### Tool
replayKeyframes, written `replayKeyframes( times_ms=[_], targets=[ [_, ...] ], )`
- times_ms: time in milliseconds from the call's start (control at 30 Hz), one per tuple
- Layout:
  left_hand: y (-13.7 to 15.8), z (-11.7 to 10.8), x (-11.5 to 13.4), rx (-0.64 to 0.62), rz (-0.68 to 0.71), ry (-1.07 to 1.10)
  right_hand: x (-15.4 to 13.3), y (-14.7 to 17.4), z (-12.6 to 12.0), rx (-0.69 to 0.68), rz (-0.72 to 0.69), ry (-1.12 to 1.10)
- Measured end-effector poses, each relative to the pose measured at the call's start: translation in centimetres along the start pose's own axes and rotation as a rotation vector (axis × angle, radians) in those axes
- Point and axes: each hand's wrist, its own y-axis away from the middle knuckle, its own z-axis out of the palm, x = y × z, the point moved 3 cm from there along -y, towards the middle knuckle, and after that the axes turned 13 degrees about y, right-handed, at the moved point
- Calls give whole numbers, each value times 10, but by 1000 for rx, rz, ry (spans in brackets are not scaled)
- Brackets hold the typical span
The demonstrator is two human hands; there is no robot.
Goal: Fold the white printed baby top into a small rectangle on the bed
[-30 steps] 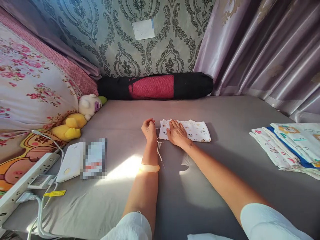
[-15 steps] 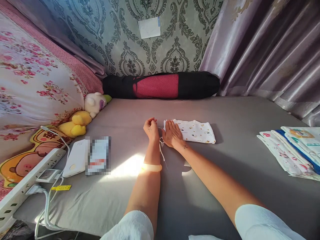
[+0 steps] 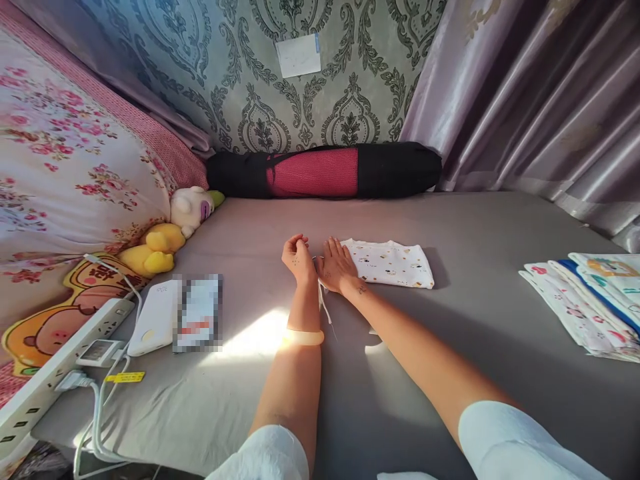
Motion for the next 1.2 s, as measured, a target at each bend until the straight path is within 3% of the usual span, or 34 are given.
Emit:
replayKeyframes(
  times_ms=[333, 567, 900, 1200],
  targets=[
    [1, 1, -3, 0, -23, -28, 1, 0, 0, -58, 2, -47],
    [5, 4, -4, -10, -12, -41, 34, 9, -13, 85, -12, -2],
    [7, 6, -7, -69, -25, -79, 44, 16, 2, 37, 17, 18],
    [15, 11, -6, -146, 6, -114, 60, 21, -10, 43, -13, -48]
  ],
)
